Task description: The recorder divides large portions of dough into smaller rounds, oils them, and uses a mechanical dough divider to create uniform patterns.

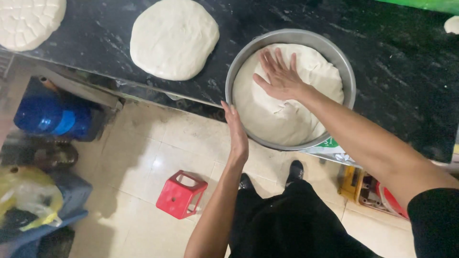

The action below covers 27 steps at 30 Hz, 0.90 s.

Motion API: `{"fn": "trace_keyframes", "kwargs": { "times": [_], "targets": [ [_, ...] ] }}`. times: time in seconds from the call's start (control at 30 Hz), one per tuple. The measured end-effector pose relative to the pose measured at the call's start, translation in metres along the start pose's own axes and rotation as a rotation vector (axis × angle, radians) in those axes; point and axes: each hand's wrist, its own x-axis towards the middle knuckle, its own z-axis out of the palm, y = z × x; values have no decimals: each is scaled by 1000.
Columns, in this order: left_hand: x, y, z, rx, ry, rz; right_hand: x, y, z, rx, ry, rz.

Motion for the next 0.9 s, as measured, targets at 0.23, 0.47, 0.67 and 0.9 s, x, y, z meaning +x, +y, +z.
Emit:
{"fn": "trace_keyframes", "kwargs": {
  "times": [0.23, 0.47, 0.67, 0.9],
  "targets": [
    [9, -18, 17, 18, 232, 117, -1, -26, 6, -20, -80, -219],
    [7, -17, 30, -13, 390, 167, -55, -35, 10, -164, -166, -512],
    [-34, 4, 49, 46, 462, 25, -9, 13, -26, 407, -309, -524],
    [-114, 3, 101, -118, 287, -445, 96, 141, -38, 128, 135, -294]
  ]
}}
